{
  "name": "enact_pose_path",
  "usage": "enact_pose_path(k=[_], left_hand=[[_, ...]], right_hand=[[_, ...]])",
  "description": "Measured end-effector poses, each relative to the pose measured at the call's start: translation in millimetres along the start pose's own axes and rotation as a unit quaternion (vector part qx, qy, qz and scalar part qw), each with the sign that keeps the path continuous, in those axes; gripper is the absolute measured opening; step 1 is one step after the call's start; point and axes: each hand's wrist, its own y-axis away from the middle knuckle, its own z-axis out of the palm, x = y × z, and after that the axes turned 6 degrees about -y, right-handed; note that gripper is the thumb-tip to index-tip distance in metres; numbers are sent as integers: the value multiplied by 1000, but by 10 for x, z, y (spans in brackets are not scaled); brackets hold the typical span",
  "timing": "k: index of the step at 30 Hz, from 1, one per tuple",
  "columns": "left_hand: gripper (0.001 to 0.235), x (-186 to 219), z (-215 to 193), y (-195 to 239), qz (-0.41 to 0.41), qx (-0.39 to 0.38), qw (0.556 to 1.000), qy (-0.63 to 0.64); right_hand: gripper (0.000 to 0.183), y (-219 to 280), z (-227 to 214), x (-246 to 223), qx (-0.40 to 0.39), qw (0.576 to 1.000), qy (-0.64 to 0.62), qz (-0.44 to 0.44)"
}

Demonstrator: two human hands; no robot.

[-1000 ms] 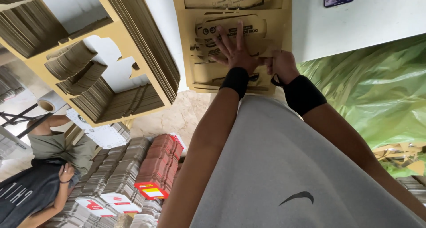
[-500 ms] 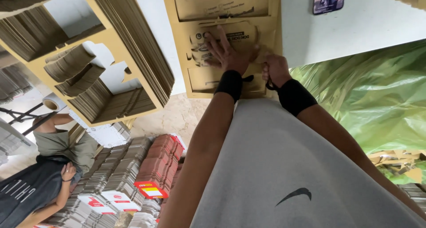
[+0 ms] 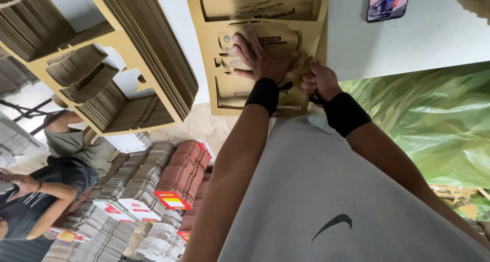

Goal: Folding flat cardboard templates into boxes and stacking them on a work table.

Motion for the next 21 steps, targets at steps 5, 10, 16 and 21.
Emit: enact_pose_path(k=[5,10,16,21], left_hand=[[153,16,-16,7,19,3,1000,14],[157,-27,1,-7,25,-4,1000,-11],[156,-62,20,-66,30,-13,999,17],[164,-73,89,-84,26,-21,999,-43]], right_hand=[[47,-36,-131,-129,-71,997,1,42],[41,-80,-220,-166,-143,986,-18,83],[53,37,-81,-21,-33,999,3,35],[53,-236,-251,267,2,1000,-26,-10]])
